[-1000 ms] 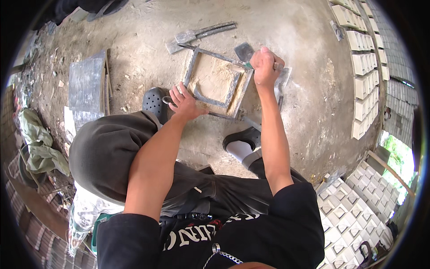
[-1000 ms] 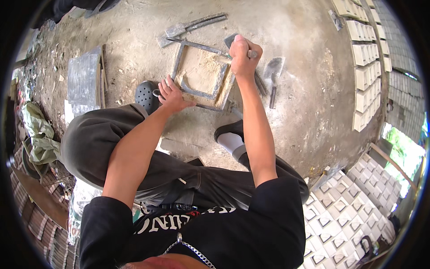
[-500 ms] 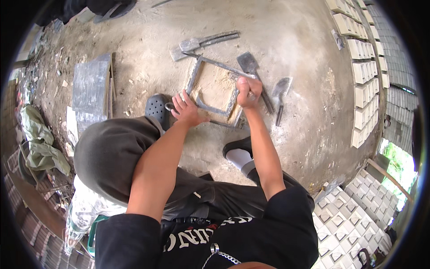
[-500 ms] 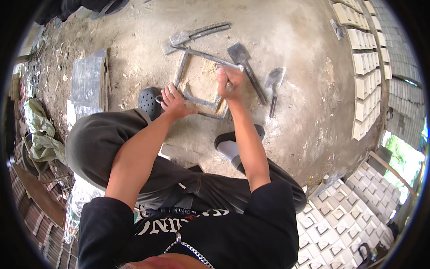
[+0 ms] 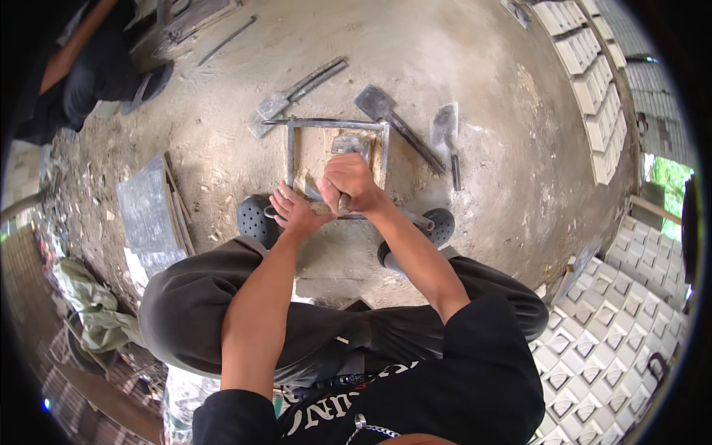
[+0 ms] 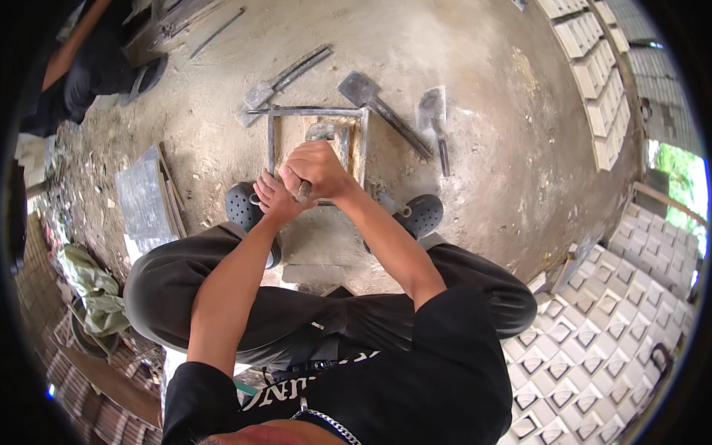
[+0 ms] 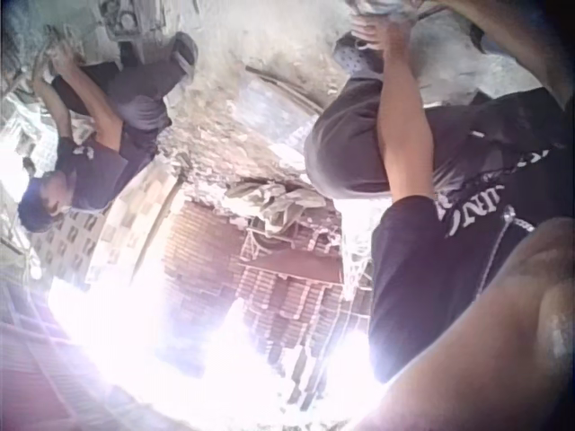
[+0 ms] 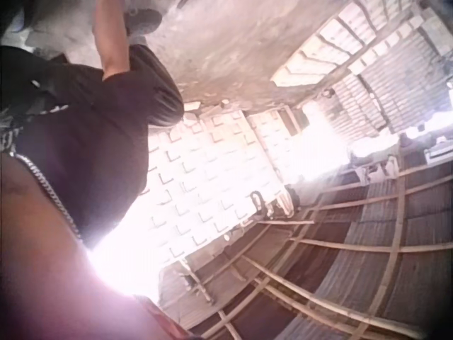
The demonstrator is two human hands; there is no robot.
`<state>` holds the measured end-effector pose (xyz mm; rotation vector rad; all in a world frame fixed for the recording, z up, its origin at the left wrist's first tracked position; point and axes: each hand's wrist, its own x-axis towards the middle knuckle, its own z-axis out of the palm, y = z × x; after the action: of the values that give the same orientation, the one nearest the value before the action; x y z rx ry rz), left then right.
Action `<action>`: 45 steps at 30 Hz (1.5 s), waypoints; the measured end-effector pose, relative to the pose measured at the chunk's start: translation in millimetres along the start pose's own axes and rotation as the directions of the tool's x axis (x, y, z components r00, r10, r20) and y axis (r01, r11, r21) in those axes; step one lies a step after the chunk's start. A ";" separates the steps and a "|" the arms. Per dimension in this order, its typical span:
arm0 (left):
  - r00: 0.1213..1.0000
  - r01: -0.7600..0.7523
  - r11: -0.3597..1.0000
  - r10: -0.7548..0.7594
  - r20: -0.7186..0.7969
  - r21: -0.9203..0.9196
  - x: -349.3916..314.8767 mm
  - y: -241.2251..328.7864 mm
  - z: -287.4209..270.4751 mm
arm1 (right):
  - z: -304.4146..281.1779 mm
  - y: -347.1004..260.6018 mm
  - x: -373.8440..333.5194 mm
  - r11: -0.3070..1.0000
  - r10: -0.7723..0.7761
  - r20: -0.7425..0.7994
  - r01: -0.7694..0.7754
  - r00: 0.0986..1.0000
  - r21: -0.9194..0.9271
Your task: The person cleans out the edges of a square mold containing a tile-like material using a small hand tool and then levels the material by hand.
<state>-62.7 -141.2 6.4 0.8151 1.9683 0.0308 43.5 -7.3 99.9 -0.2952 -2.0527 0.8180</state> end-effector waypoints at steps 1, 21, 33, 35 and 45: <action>1.000 0.010 1.000 -0.010 0.012 0.017 0.1 -1.1 3.7 | -0.6 -0.3 -6.8 0.999 0.007 0.040 -0.005 0.999 -0.046; 0.999 0.043 0.999 -0.043 -0.011 0.012 -4.1 3.1 1.9 | -63.2 30.3 15.1 0.681 0.661 -0.212 -0.456 0.720 0.573; 0.999 0.042 0.999 -0.042 -0.015 0.034 -2.1 2.1 7.1 | -62.4 59.8 13.8 0.652 0.733 -0.144 -0.628 0.664 0.425; 0.998 0.067 0.997 -0.066 -0.022 0.031 -4.9 1.7 1.6 | -59.7 53.6 28.5 0.672 0.731 -0.154 -0.662 0.665 0.331; 0.997 -0.022 1.000 0.022 -0.068 0.013 -1.8 -12.6 10.9 | -63.0 47.0 -1.1 0.784 0.620 -0.328 -0.550 0.713 0.286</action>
<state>-60.2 -155.3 -2.4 0.8535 2.0255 0.0605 90.6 55.4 93.6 -0.9827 -1.4750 1.1896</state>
